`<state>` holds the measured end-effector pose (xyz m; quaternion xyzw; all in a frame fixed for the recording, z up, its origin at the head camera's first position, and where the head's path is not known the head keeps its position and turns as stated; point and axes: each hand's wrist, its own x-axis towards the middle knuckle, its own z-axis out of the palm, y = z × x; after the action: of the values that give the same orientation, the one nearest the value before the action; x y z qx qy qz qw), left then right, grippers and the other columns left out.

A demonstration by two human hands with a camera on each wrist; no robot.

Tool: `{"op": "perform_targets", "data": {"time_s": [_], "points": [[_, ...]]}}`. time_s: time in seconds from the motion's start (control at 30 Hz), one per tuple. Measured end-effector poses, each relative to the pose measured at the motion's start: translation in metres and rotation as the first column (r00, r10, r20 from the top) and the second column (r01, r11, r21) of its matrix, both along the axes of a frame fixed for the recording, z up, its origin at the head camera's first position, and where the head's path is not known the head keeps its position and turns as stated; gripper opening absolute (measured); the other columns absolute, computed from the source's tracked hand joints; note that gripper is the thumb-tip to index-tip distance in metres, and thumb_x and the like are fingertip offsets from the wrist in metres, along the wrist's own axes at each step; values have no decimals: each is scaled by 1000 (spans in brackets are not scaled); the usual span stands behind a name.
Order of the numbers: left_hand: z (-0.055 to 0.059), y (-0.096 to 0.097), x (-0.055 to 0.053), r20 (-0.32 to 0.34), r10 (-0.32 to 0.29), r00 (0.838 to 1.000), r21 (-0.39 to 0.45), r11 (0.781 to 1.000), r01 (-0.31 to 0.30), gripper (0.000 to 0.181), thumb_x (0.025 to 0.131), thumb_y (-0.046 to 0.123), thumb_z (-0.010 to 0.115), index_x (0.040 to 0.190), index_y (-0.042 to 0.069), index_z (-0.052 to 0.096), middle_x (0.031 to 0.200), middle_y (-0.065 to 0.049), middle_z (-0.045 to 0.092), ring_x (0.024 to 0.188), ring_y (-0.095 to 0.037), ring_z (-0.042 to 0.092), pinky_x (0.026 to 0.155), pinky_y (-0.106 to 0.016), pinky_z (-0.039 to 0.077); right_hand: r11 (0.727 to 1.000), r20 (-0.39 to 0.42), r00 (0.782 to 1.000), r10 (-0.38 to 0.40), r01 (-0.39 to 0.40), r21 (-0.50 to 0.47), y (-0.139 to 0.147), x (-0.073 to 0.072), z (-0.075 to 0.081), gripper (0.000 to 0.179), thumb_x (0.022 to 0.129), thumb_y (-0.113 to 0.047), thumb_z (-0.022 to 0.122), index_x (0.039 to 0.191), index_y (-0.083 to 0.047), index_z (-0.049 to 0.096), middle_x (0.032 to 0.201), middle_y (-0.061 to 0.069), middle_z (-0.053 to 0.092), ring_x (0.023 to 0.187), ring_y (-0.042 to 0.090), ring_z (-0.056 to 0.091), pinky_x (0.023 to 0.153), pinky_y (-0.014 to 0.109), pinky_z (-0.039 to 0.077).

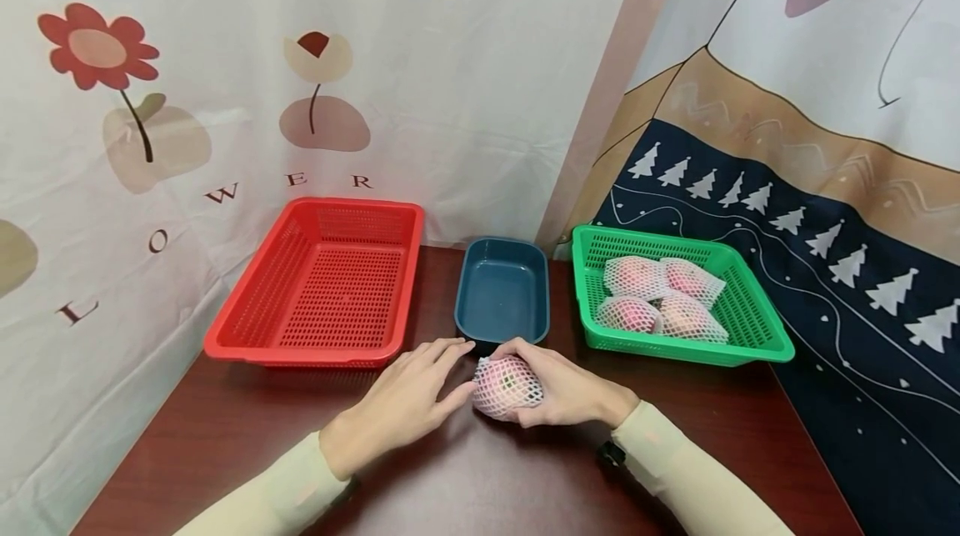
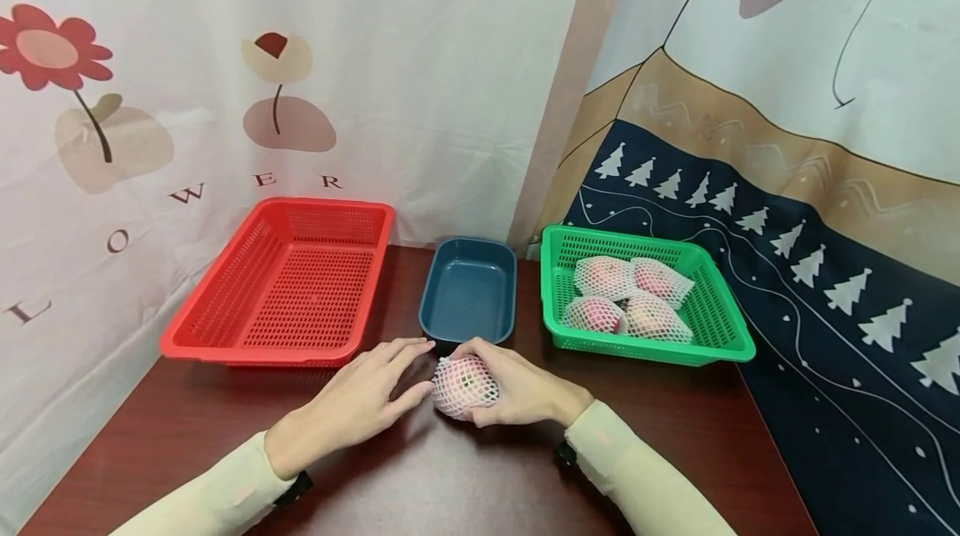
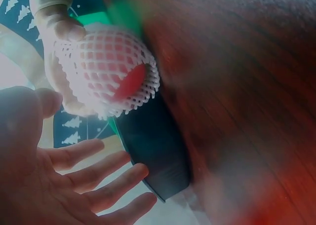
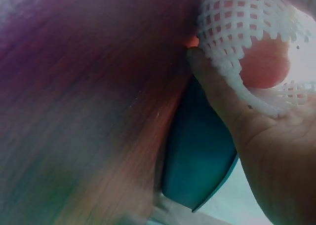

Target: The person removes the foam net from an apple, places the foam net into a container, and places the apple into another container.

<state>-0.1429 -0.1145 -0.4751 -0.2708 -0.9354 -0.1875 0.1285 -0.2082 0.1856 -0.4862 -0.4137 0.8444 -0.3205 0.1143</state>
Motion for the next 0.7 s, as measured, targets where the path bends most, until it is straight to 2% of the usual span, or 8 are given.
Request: {"op": "perform_targets", "data": {"time_s": [0.13,0.3,0.47,0.7], "points": [[-1,0,-1,31,3,1000,9,1000,-4,56,112,43,77,158,12,69,153,-9,75,138,-29,76,108,-57,66,1000,-38,999,5,-4,22,1,3,0,81,90,-29,93,160,-25,53,157,-7,67,133,9,70,116,33,60],[-3,1,-2,116,9,993,48,999,-15,54,113,42,76,159,15,68,156,-7,74,142,-29,74,113,-57,65,999,-126,992,-3,8,41,3,10,6,84,93,-31,93,166,-18,53,162,-2,65,144,14,68,122,41,60],[-3,1,-1,191,12,981,105,994,-33,53,112,41,77,158,17,69,156,-4,74,145,-27,73,118,-54,63,993,-197,979,-57,75,88,0,22,11,87,97,-40,96,168,-15,53,159,3,66,137,16,71,117,44,64],[-10,4,-7,195,-47,980,197,980,8,47,111,29,80,153,9,72,148,-8,77,138,-26,77,118,-52,63,981,-325,942,-86,137,137,-7,31,7,97,91,-45,102,167,-11,54,150,7,68,129,21,75,112,44,66]]}}
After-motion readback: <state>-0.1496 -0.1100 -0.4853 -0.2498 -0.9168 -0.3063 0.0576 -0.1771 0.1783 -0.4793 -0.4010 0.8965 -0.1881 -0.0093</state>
